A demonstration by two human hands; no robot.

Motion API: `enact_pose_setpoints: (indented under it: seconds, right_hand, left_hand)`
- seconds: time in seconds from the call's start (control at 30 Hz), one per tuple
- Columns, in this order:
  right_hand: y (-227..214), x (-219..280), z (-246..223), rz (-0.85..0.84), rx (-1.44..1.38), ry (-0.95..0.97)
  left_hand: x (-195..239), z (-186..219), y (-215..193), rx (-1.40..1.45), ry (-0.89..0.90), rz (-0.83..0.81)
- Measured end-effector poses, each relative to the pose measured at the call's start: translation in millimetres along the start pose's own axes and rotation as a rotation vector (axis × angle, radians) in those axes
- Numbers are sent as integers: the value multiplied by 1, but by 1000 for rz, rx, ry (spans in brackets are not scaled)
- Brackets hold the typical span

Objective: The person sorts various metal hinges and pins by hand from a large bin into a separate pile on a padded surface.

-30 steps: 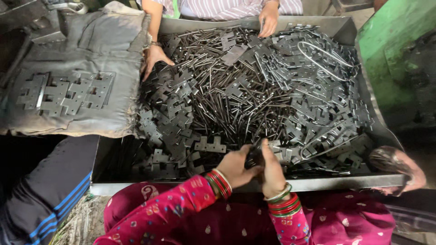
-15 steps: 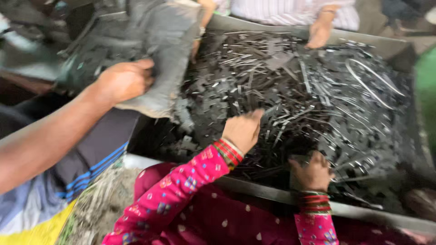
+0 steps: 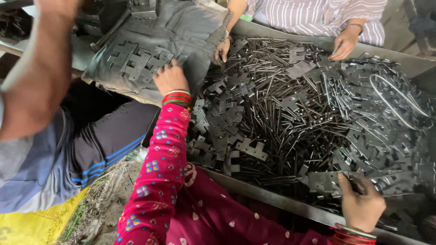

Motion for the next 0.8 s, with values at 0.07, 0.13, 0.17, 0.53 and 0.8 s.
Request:
enact_pose_setpoints:
  seconds: [0.07, 0.13, 0.17, 0.53, 0.8]
  right_hand:
    - [2, 0, 7, -5, -298, 157]
    - [4, 0, 9, 14, -582, 340]
    - [3, 1, 9, 37, -717, 443]
    - [-11, 6, -8, 50, -1745, 455]
    - [93, 7, -44, -195, -362, 370]
  left_hand:
    - [10, 19, -33, -124, -29, 223]
    - [29, 47, -58, -7, 77, 109]
    - [43, 65, -74, 94, 182, 65]
    - [256, 197, -70, 313, 1076, -525]
    - [282, 204, -79, 145, 1110, -296]
Point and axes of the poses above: each hand's wrist, its own x-axis away from the middle knuckle, its own y-axis out of the palm, z = x × y, the point moved 7 cm from there along -x, towards the middle knuckle, and after that the axes turned 8 degrees about -x, right-handed, at the moved point
